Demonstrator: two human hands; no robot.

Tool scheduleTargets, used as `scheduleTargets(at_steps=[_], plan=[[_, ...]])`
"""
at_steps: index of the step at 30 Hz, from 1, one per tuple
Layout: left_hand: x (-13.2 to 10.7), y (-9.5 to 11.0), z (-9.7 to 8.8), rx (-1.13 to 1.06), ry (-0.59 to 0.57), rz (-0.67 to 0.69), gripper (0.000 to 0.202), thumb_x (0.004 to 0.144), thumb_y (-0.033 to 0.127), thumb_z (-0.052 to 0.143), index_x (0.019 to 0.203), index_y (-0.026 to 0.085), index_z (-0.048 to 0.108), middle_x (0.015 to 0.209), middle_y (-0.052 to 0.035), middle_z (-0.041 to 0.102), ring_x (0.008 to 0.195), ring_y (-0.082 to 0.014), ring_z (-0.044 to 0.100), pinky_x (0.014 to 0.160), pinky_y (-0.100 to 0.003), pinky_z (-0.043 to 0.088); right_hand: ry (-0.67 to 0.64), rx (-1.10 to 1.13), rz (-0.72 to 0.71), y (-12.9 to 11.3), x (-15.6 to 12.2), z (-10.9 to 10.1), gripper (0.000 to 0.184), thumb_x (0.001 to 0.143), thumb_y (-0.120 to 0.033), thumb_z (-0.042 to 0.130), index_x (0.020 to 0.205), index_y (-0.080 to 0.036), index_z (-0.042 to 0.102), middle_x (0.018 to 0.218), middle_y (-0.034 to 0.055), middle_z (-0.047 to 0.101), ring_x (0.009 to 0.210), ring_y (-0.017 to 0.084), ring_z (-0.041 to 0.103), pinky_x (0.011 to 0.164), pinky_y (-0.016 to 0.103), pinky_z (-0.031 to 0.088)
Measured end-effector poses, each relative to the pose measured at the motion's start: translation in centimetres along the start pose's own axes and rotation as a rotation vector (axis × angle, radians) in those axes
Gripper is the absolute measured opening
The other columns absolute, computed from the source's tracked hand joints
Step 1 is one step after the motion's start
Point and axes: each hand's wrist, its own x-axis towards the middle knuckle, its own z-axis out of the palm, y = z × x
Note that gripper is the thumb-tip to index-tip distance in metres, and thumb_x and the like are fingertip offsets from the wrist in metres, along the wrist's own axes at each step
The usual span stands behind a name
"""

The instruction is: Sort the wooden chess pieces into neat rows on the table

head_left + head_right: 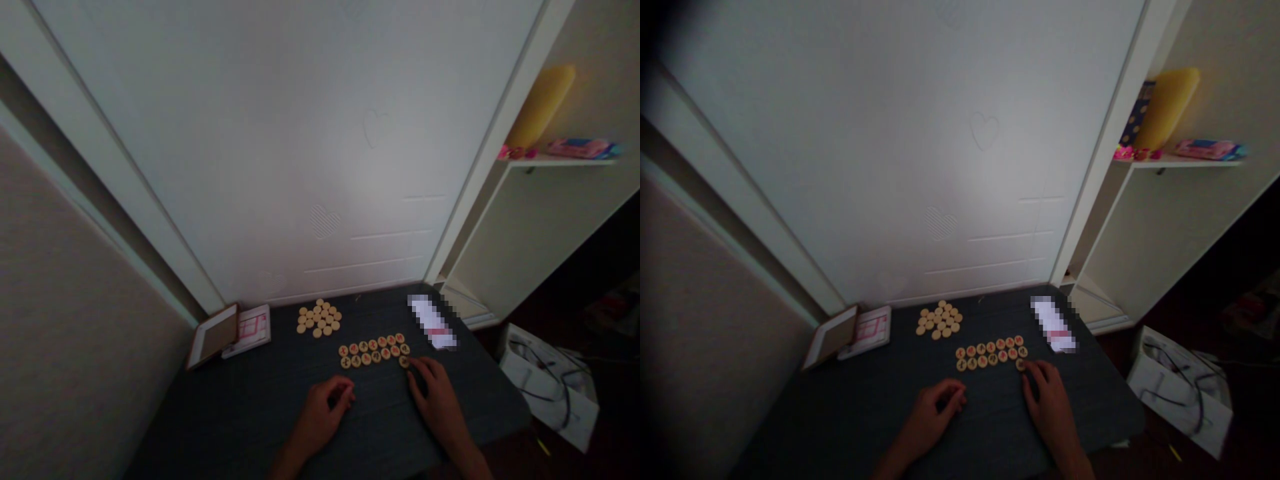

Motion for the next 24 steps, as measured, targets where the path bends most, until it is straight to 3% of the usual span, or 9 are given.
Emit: scheduleTargets(at_steps=[12, 24], plan=[[-0.10, 0.44, -0.01, 0.046, -0.002, -0.008, 0.024, 0.096, 0.041, 0.055, 0.095, 0.023, 0.071, 0.083, -0.0025, 0.078, 0.077, -0.0187, 0.073, 0.075, -0.027, 0.054, 0.005, 0.023, -0.001, -0.30, 0.31, -0.41, 0.020, 0.098, -0.033, 0.054, 0.112, -0.025, 0.066, 0.107, 0.0078, 0.072, 0.099, 0.026, 0.066, 0.089, 0.043, 0.055], [-0.10, 1.05, -0.15, 0.038, -0.006, -0.007, 0.028, 0.096, 0.043, 0.053, 0.094, 0.022, 0.071, 0.083, -0.0031, 0.077, 0.076, -0.0185, 0.072, 0.072, -0.026, 0.055, 0.072, -0.003, 0.008, 0.13, 0.19, -0.16, 0.024, 0.098, -0.040, 0.054, 0.106, -0.024, 0.069, 0.099, 0.0094, 0.071, 0.092, 0.025, 0.067, 0.085, 0.042, 0.056]])
